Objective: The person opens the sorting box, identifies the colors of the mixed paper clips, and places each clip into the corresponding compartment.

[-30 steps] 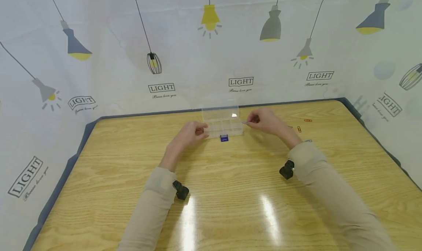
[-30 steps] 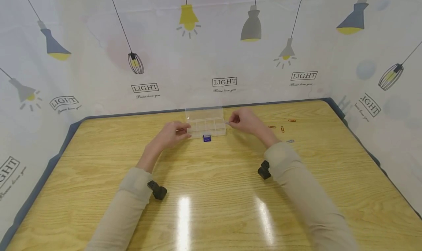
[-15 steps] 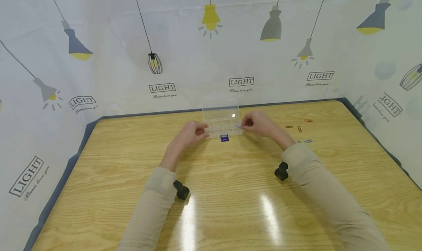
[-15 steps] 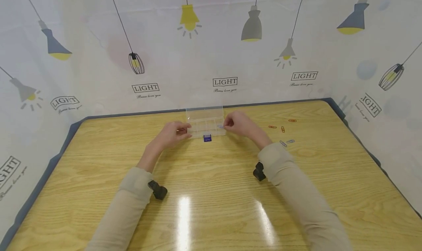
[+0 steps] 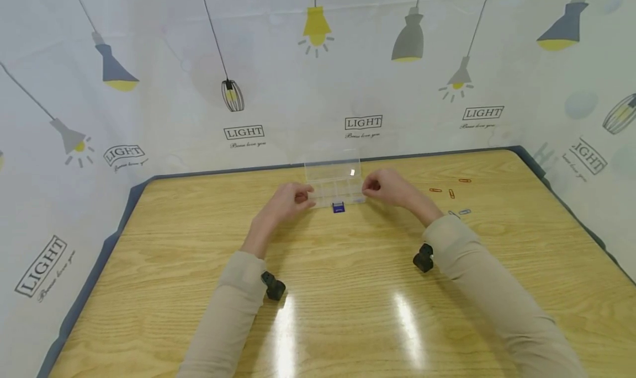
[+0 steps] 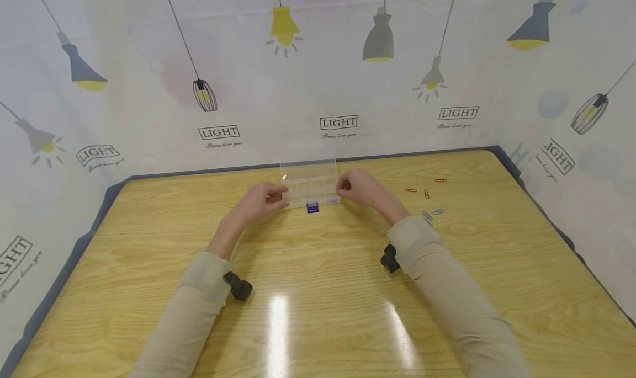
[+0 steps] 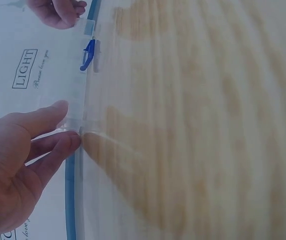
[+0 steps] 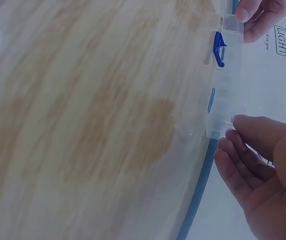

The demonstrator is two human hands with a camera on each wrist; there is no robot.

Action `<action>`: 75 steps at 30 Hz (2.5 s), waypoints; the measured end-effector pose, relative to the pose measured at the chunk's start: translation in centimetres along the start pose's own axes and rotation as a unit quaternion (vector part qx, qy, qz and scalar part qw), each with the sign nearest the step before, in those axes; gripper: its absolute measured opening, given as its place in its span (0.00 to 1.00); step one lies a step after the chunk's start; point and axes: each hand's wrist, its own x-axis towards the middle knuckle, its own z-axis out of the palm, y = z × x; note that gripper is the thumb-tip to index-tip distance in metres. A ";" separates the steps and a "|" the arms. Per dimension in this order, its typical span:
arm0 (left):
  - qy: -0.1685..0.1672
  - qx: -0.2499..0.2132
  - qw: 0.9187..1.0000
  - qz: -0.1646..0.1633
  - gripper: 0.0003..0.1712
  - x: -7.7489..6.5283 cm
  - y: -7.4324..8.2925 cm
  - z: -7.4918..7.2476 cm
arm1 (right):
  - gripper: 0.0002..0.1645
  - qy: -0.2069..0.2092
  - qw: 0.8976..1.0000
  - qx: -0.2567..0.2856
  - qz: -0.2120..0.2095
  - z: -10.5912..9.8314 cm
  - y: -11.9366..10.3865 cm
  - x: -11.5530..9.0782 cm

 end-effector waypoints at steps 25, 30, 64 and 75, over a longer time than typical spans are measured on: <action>-0.002 0.005 1.000 -0.014 0.23 -0.2 0.3 0.0 | 0.07 0.018 1.000 -0.001 -0.008 -1.3 1.6 -1.7; -0.002 0.010 1.000 -0.010 0.23 -0.2 0.3 -0.1 | 0.07 0.020 1.000 -0.002 -0.011 -1.9 2.1 -2.4; 0.002 0.006 1.000 -0.001 0.23 -0.1 0.1 0.0 | 0.10 0.039 0.998 -0.032 0.029 -6.4 7.9 -9.7; 0.004 0.005 1.000 0.004 0.22 -0.1 0.0 -0.1 | 0.09 0.038 0.998 -0.044 0.036 -7.2 10.3 -12.3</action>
